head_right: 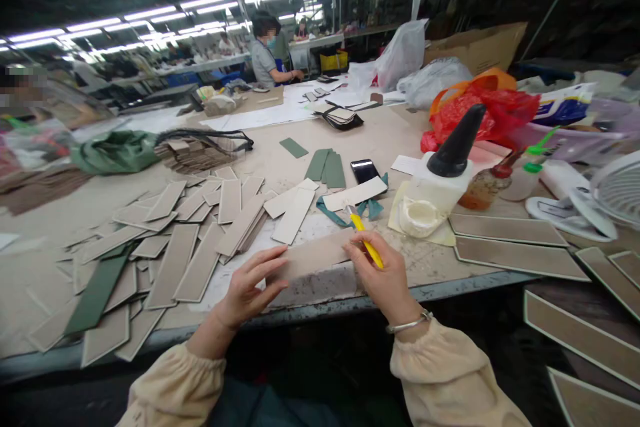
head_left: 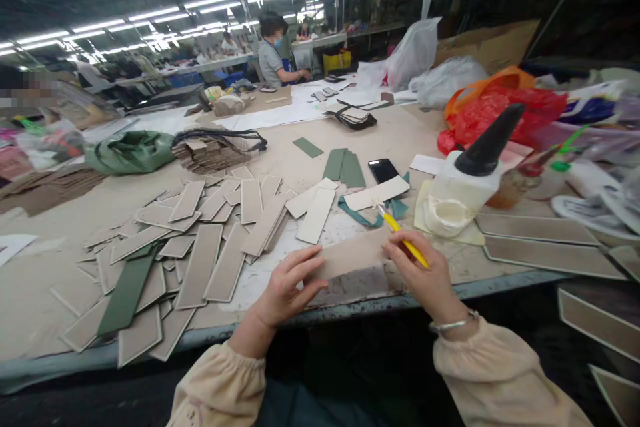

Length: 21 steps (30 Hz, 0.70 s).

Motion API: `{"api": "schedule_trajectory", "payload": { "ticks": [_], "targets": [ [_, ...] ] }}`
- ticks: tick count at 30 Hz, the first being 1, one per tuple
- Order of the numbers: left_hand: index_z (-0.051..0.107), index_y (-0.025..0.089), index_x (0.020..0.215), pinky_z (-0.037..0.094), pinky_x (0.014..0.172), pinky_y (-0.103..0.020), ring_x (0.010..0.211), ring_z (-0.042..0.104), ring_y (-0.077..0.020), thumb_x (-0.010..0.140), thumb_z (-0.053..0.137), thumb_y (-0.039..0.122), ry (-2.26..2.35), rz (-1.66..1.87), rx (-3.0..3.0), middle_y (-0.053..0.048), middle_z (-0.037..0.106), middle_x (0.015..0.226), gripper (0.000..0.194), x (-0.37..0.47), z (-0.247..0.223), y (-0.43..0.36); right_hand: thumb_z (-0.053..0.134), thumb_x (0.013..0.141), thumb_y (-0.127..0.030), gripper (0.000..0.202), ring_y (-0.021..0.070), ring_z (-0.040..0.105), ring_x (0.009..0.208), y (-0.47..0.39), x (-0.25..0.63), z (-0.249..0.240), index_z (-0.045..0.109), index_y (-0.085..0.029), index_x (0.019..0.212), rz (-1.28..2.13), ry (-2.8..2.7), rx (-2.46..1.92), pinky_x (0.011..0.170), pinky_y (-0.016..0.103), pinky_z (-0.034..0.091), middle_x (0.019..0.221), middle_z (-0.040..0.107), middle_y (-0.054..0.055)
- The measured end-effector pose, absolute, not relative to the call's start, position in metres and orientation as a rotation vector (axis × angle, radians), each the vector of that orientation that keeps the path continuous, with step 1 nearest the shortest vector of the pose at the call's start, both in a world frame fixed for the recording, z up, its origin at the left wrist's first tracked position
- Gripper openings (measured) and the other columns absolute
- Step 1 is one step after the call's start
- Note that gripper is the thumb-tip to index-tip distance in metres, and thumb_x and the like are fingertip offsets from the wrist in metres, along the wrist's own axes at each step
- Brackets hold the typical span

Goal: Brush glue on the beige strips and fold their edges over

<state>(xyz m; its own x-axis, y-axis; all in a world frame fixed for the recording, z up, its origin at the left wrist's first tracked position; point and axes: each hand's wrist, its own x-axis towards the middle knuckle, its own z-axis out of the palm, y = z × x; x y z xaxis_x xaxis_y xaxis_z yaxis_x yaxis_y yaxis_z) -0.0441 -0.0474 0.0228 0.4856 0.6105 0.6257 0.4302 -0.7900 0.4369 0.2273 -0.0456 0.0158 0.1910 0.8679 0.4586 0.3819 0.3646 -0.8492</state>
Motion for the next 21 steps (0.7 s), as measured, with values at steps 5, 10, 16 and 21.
{"api": "schedule_trajectory", "payload": {
  "ticks": [5,10,16,21],
  "targets": [
    [0.053,0.019,0.130,0.049,0.099,-0.046,0.121,0.055,-0.0269,0.084,0.067,0.030,0.885,1.192,2.509,-0.018,0.058,0.129,0.049,-0.049,0.023,-0.042,0.071,0.079,-0.032,0.013,0.0147,0.060,0.069,-0.041,0.231,0.015,0.063,-0.021,0.081,0.478,-1.364,-1.246,0.064,0.026,0.051,0.077,0.063,0.000],
    [0.067,0.019,0.102,0.054,0.080,-0.033,0.088,0.064,-0.0171,0.088,0.058,0.017,1.223,1.263,2.479,-0.008,0.068,0.094,0.017,-0.068,0.010,-0.036,0.068,0.081,-0.031,0.010,0.0163,0.062,0.069,-0.033,0.243,0.016,0.065,-0.022,0.081,0.263,-1.448,-1.283,0.068,0.029,0.050,0.077,0.065,0.000],
    [0.070,0.018,0.099,0.055,0.078,-0.032,0.087,0.063,-0.0172,0.089,0.054,0.018,1.236,0.922,2.538,-0.009,0.068,0.095,0.019,-0.076,-0.009,-0.036,0.064,0.083,-0.028,0.005,0.0153,0.065,0.065,-0.023,0.240,0.007,0.065,-0.023,0.085,0.210,-1.533,-1.318,0.067,0.028,0.051,0.079,0.067,-0.001],
    [0.061,0.016,0.119,0.049,0.096,-0.044,0.110,0.058,-0.0259,0.080,0.069,0.034,1.365,0.834,2.443,-0.014,0.062,0.120,0.044,-0.071,-0.004,-0.032,0.064,0.083,-0.030,0.007,0.0166,0.066,0.070,-0.019,0.237,0.002,0.065,-0.023,0.086,0.197,-1.500,-1.348,0.067,0.028,0.052,0.082,0.068,0.000]
  ]
}}
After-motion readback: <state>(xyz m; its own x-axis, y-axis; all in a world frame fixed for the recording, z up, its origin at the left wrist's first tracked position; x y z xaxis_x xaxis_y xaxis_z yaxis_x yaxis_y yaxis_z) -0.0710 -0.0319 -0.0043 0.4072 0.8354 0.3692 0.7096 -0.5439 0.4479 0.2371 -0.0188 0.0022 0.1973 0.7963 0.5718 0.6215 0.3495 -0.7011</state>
